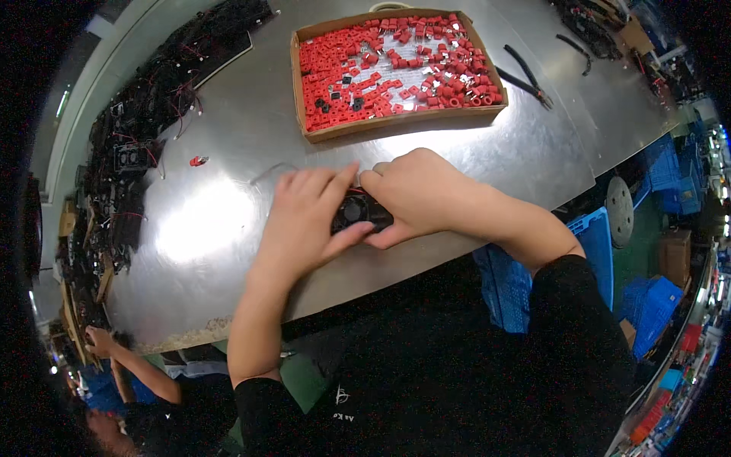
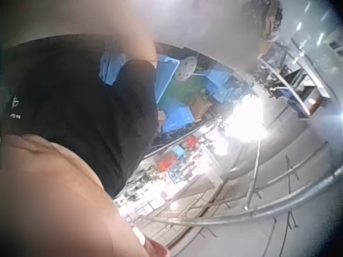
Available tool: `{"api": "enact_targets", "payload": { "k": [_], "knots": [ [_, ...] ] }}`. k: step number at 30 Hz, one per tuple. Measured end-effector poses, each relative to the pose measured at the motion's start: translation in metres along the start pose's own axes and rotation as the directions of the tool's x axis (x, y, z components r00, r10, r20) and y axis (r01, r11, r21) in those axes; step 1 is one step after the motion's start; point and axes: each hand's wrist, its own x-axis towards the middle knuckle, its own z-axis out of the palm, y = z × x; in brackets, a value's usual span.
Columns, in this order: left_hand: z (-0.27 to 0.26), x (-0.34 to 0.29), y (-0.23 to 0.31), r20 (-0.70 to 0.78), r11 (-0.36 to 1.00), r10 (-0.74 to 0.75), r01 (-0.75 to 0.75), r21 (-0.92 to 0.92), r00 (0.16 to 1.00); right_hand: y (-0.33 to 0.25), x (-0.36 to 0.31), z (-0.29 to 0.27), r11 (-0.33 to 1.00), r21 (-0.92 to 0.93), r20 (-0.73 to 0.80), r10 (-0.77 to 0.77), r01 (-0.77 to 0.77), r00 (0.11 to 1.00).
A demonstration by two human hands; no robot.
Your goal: Assembling electronic cooling fans by attaching wires and components at a factory workbench.
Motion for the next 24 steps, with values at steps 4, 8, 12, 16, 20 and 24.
{"api": "enact_targets", "payload": {
  "k": [4, 8, 12, 16, 20, 24],
  "knots": [
    [-0.009, -0.006, -0.004, -0.048, 0.998, 0.033, -0.031, 0.049, 0.998, 0.0, 0.002, -0.005, 0.999, 0.033, 0.014, 0.006, -0.006, 1.0],
    [-0.005, -0.007, -0.007, -0.033, 1.0, 0.008, -0.008, 0.007, 0.999, 0.007, 0.005, -0.014, 0.997, 0.065, 0.113, 0.023, -0.03, 0.993],
    [-0.008, -0.01, -0.008, -0.001, 0.999, -0.017, 0.017, 0.029, 1.0, 0.042, 0.005, -0.029, 0.786, 0.618, 0.114, -0.052, -0.03, 0.992],
    [-0.014, -0.006, -0.007, 0.056, 0.998, -0.059, 0.058, 0.015, 0.997, 0.05, 0.012, -0.009, 0.343, 0.918, 0.107, 0.266, -0.198, 0.958],
    [-0.013, -0.007, -0.004, 0.061, 0.996, -0.059, 0.055, 0.068, 0.996, 0.036, 0.017, -0.011, 0.279, 0.914, 0.203, 0.32, -0.296, 0.926],
    [-0.013, -0.004, 0.003, -0.115, 0.992, -0.012, 0.027, 0.123, 0.993, 0.047, 0.018, 0.001, 0.401, 0.891, 0.108, 0.272, -0.215, 0.956]
  ]
}}
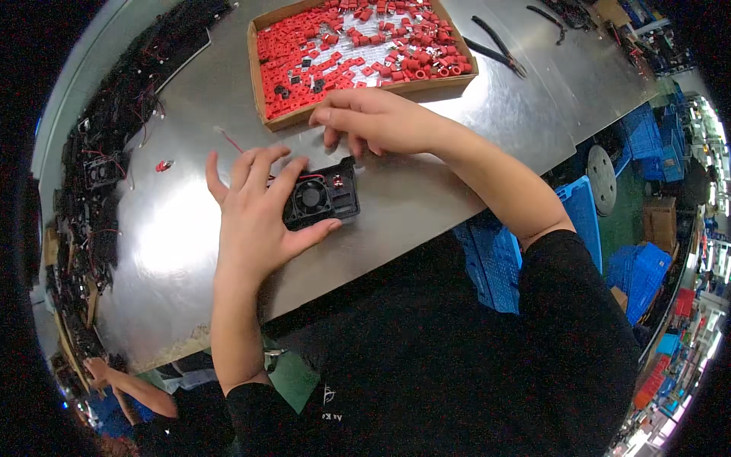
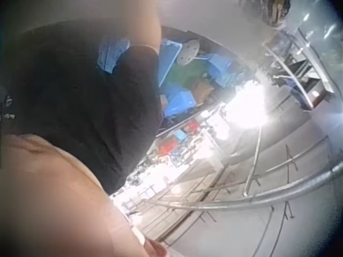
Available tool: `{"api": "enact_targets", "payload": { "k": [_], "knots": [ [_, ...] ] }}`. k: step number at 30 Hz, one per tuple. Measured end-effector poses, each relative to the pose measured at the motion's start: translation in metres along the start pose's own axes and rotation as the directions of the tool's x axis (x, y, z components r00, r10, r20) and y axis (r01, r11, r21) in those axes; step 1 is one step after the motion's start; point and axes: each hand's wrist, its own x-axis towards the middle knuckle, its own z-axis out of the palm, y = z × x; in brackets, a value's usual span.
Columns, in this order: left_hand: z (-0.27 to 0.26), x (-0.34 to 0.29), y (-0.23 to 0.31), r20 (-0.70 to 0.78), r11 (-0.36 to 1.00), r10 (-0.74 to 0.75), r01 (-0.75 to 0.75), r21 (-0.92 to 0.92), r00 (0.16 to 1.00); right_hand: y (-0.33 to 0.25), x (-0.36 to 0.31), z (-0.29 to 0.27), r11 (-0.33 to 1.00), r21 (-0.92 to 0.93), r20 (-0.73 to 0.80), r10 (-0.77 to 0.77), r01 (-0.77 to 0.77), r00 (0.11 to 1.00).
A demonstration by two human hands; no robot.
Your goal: Assembling electronic cooling fans by attaching wires and components at a factory workbench.
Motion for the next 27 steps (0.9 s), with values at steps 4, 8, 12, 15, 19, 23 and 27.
{"api": "enact_targets", "payload": {
  "k": [4, 8, 12, 15, 19, 23, 27],
  "knots": [
    [0.0, 0.003, -0.003, -0.006, 0.999, 0.004, -0.003, 0.045, 1.0, 0.0, -0.002, 0.007, 0.928, -0.286, -0.026, -0.258, 0.24, 0.966],
    [0.008, -0.002, -0.01, -0.024, 0.998, -0.018, 0.017, -0.062, 1.0, -0.002, -0.001, 0.018, 0.744, -0.523, 0.065, -0.451, 0.416, 0.89],
    [0.009, -0.005, -0.006, 0.053, 0.992, -0.078, 0.083, -0.099, 0.996, -0.006, 0.008, 0.003, 0.726, -0.578, -0.169, -0.553, 0.372, 0.816],
    [0.011, -0.007, -0.012, 0.011, 0.992, -0.061, 0.062, -0.108, 0.998, -0.016, 0.026, -0.028, 0.692, -0.686, -0.217, -0.488, 0.223, 0.845],
    [0.012, -0.008, -0.014, 0.03, 0.986, -0.087, 0.09, -0.141, 0.996, -0.023, 0.054, -0.057, 0.485, -0.848, 0.001, -0.4, 0.213, 0.917],
    [0.012, -0.008, -0.016, 0.023, 0.984, -0.111, 0.113, -0.14, 0.994, -0.023, 0.069, -0.069, 0.396, -0.898, 0.092, -0.257, 0.192, 0.962],
    [0.014, -0.007, -0.02, -0.01, 0.984, -0.104, 0.101, -0.146, 0.995, -0.02, 0.073, -0.078, 0.318, -0.924, 0.124, -0.277, 0.213, 0.953]
  ]
}}
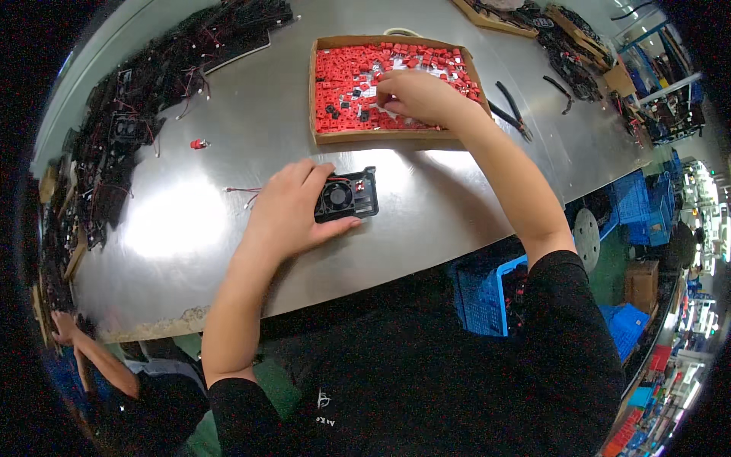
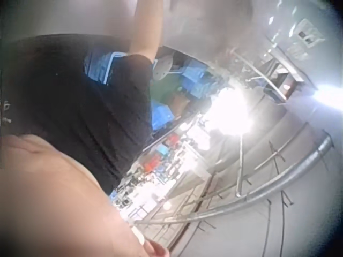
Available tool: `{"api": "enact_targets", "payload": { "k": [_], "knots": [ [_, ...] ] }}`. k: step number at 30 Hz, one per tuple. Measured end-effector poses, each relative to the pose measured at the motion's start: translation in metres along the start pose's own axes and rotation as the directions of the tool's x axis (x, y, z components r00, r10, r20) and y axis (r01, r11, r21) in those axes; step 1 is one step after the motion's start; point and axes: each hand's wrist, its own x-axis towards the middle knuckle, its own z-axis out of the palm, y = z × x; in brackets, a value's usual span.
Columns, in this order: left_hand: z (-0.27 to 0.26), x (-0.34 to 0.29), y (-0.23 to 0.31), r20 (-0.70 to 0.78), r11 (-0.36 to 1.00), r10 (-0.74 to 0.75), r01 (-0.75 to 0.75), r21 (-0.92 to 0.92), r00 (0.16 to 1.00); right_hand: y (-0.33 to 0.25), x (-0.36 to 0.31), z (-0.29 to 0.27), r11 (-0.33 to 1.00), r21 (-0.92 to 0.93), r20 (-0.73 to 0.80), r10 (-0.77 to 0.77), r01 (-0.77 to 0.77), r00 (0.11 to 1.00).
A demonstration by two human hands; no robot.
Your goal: Assembling electronic cooling fans by attaching wires and components at a factory workbench.
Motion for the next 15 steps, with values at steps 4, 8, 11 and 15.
{"api": "enact_targets", "payload": {
  "k": [4, 8, 11, 15],
  "knots": [
    [-0.002, 0.0, -0.004, 0.033, 1.0, -0.03, 0.029, 0.006, 0.999, -0.001, 0.0, 0.007, 0.999, -0.028, -0.061, 0.033, -0.035, 0.998],
    [-0.007, 0.0, -0.003, 0.022, 0.999, -0.043, 0.043, 0.003, 0.999, -0.003, -0.011, 0.013, 0.995, 0.006, -0.142, 0.101, -0.101, 0.985],
    [-0.007, 0.0, -0.003, 0.046, 0.999, -0.044, 0.044, -0.004, 0.998, -0.004, -0.026, 0.014, 0.963, 0.089, -0.147, 0.266, -0.255, 0.953],
    [-0.009, 0.003, 0.001, 0.051, 0.998, -0.059, 0.058, 0.009, 0.997, -0.006, -0.042, 0.026, 0.952, 0.187, -0.355, 0.297, -0.244, 0.887]
  ]
}}
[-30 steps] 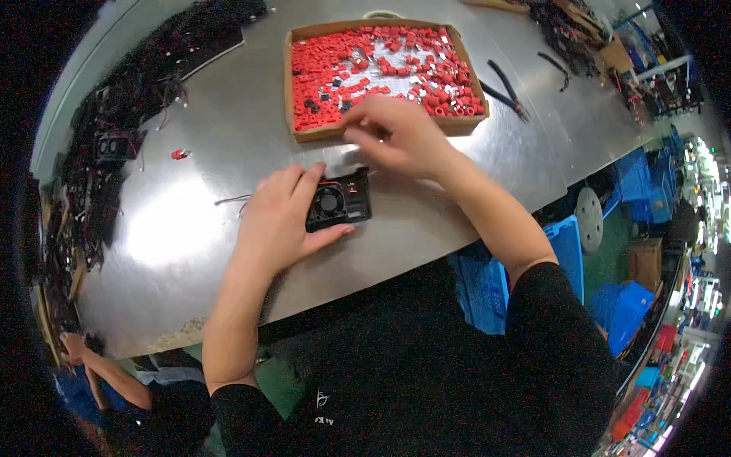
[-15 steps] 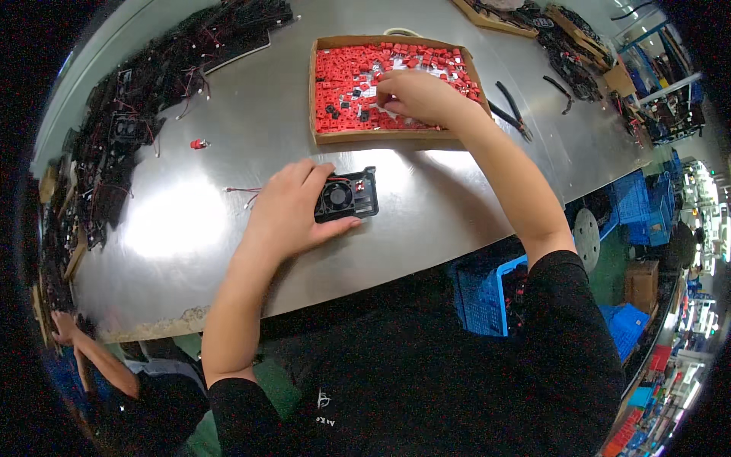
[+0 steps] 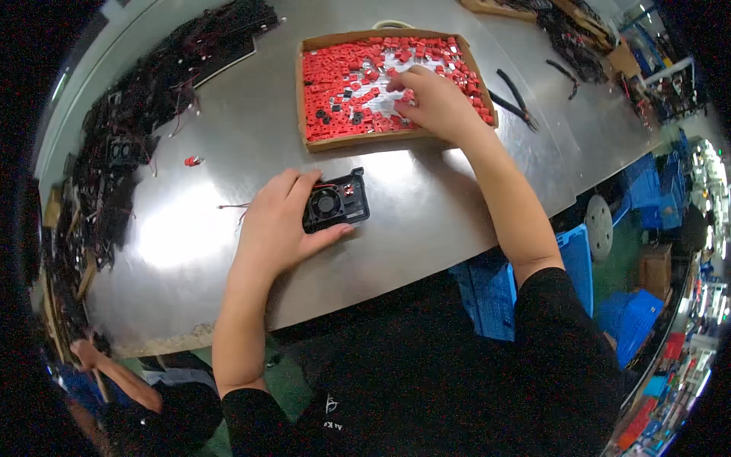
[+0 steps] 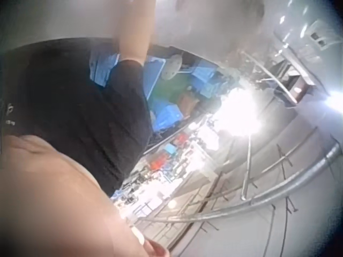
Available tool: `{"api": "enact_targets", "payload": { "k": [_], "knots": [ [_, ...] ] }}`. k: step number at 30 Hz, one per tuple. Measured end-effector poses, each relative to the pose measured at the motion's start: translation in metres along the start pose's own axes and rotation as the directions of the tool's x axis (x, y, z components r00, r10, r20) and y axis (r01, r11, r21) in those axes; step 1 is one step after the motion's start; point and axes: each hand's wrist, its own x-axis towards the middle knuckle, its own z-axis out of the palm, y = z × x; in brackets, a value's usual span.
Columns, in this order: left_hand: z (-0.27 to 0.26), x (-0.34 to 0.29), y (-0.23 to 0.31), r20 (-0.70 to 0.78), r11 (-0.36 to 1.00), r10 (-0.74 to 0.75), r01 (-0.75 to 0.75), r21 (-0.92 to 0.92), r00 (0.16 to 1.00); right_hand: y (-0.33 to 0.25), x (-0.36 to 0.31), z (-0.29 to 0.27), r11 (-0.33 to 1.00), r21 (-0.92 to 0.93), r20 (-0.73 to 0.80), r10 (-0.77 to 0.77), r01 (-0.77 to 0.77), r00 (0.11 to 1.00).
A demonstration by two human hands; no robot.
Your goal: Assembling electronic cooling fans by attaching wires and components at a factory workbench.
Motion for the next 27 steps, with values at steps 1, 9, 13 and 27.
{"api": "enact_targets", "payload": {
  "k": [1, 9, 13, 27],
  "knots": [
    [0.001, 0.0, 0.001, 0.007, 1.0, -0.009, 0.009, -0.01, 1.0, 0.002, 0.0, -0.004, 0.996, 0.078, -0.015, -0.03, 0.031, 0.999],
    [-0.001, 0.005, 0.005, 0.063, 1.0, -0.021, 0.021, 0.009, 0.998, 0.026, -0.002, -0.004, 0.995, 0.084, 0.015, -0.054, 0.053, 0.998],
    [-0.002, 0.006, 0.005, 0.084, 0.999, -0.04, 0.04, -0.003, 0.996, 0.013, 0.002, -0.005, 0.999, 0.018, 0.126, -0.046, 0.044, 0.991],
    [-0.001, 0.007, 0.006, 0.052, 1.0, -0.03, 0.03, -0.003, 0.998, 0.008, 0.006, 0.0, 0.991, -0.075, 0.119, -0.105, 0.114, 0.987]
  ]
}}
